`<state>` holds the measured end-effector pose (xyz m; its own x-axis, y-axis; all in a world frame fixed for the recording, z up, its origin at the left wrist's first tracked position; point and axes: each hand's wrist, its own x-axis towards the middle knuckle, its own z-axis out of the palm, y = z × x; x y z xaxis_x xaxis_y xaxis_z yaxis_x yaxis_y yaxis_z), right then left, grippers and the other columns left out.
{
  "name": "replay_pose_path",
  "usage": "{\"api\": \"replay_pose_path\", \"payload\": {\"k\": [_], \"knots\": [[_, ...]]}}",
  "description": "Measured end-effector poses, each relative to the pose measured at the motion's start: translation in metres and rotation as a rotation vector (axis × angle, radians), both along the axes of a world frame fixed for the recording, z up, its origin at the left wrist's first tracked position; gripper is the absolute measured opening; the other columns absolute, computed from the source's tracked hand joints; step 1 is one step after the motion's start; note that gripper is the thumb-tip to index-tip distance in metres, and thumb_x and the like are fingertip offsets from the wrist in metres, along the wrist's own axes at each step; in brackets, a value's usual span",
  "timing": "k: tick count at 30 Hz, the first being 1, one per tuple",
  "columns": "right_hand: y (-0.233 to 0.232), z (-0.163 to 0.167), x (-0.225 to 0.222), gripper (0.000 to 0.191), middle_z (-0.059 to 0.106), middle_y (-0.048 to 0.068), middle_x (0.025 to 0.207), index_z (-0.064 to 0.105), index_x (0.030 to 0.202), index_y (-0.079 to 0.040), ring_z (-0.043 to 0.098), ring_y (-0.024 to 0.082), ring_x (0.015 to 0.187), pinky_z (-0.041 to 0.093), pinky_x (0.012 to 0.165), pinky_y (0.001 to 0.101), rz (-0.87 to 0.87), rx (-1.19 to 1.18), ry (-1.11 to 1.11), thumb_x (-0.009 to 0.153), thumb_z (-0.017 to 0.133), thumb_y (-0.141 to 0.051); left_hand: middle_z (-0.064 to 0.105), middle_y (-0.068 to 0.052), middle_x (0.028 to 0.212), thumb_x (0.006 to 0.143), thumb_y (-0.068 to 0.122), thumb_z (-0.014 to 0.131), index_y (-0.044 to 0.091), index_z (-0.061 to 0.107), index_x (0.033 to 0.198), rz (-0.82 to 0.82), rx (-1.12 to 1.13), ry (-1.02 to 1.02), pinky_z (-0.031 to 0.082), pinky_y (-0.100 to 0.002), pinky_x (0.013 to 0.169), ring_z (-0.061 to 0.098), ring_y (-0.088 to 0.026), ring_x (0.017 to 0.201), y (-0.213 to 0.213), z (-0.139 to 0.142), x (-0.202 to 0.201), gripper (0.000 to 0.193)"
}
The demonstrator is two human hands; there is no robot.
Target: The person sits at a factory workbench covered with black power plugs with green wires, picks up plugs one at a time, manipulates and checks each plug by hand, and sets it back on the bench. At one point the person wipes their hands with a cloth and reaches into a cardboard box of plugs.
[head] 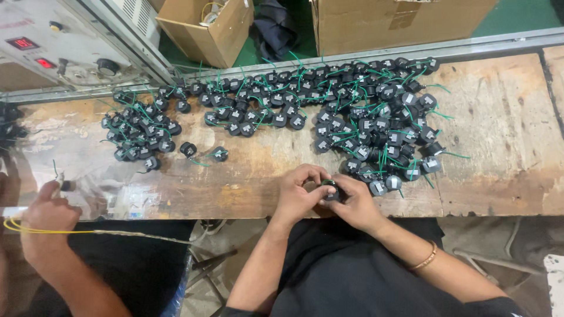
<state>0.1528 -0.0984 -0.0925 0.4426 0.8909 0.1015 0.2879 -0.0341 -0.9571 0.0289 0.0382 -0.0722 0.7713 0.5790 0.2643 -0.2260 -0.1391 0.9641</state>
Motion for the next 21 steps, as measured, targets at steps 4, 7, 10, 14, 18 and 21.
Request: {"api": "replay_pose_path", "payload": {"k": [4, 7, 10, 14, 18, 21], "knots": [[0.001, 0.009, -0.001, 0.045, 0.069, 0.013, 0.090, 0.067, 0.109, 0.002, 0.068, 0.026, 0.080, 0.053, 0.072, 0.0340, 0.041, 0.095, -0.299, 0.070, 0.087, -0.010, 0.068, -0.010, 0.093, 0.082, 0.009, 0.087, 0.002, 0.063, 0.084, 0.101, 0.013, -0.001, 0.054, -0.032, 0.079, 0.065, -0.021, 0.088, -0.001, -0.004, 0.007, 0.025], [0.000, 0.013, -0.001, 0.039, 0.069, 0.011, 0.094, 0.065, 0.106, 0.000, 0.069, 0.024, 0.084, 0.054, 0.076, 0.0328, 0.083, 0.169, -0.287, 0.073, 0.085, -0.008, 0.071, -0.010, 0.097, 0.084, 0.012, 0.086, 0.003, 0.068, 0.090, 0.218, 0.307, -0.027, 0.056, -0.034, 0.084, 0.069, -0.024, 0.093, 0.024, 0.006, 0.016, 0.020], [-0.001, 0.014, -0.003, 0.031, 0.069, 0.009, 0.102, 0.062, 0.111, -0.001, 0.067, 0.017, 0.089, 0.056, 0.079, 0.0291, 0.145, 0.197, 0.047, 0.083, 0.076, -0.002, 0.072, -0.013, 0.112, 0.088, 0.020, 0.079, 0.002, 0.068, 0.109, 0.428, 0.615, 0.137, 0.056, -0.039, 0.090, 0.070, -0.031, 0.103, 0.051, 0.020, 0.034, 0.030], [-0.003, 0.013, -0.004, 0.040, 0.067, 0.006, 0.109, 0.054, 0.124, -0.004, 0.066, 0.010, 0.094, 0.058, 0.076, 0.0258, 0.178, 0.147, 0.361, 0.086, 0.066, 0.004, 0.067, -0.018, 0.129, 0.079, 0.030, 0.072, 0.005, 0.061, 0.124, 0.619, 1.138, 0.280, 0.050, -0.046, 0.093, 0.064, -0.039, 0.118, 0.057, 0.026, 0.044, 0.052], [-0.005, 0.010, -0.001, 0.043, 0.067, 0.006, 0.111, 0.056, 0.130, -0.004, 0.067, 0.011, 0.094, 0.058, 0.079, 0.0257, 0.193, 0.195, 0.226, 0.089, 0.066, 0.003, 0.071, -0.010, 0.108, 0.092, 0.031, 0.077, 0.011, 0.066, 0.108, 0.459, 0.734, 0.761, 0.052, -0.043, 0.087, 0.068, -0.031, 0.106, 0.043, 0.014, 0.025, 0.028], [-0.004, 0.006, 0.003, 0.033, 0.066, 0.006, 0.111, 0.065, 0.126, -0.002, 0.068, 0.013, 0.096, 0.058, 0.083, 0.0274, 0.151, 0.249, 0.040, 0.094, 0.065, 0.004, 0.073, -0.009, 0.103, 0.086, 0.025, 0.081, 0.011, 0.070, 0.108, 0.516, 0.572, 0.771, 0.052, -0.044, 0.081, 0.069, -0.031, 0.098, 0.044, 0.005, 0.008, 0.028]]}}
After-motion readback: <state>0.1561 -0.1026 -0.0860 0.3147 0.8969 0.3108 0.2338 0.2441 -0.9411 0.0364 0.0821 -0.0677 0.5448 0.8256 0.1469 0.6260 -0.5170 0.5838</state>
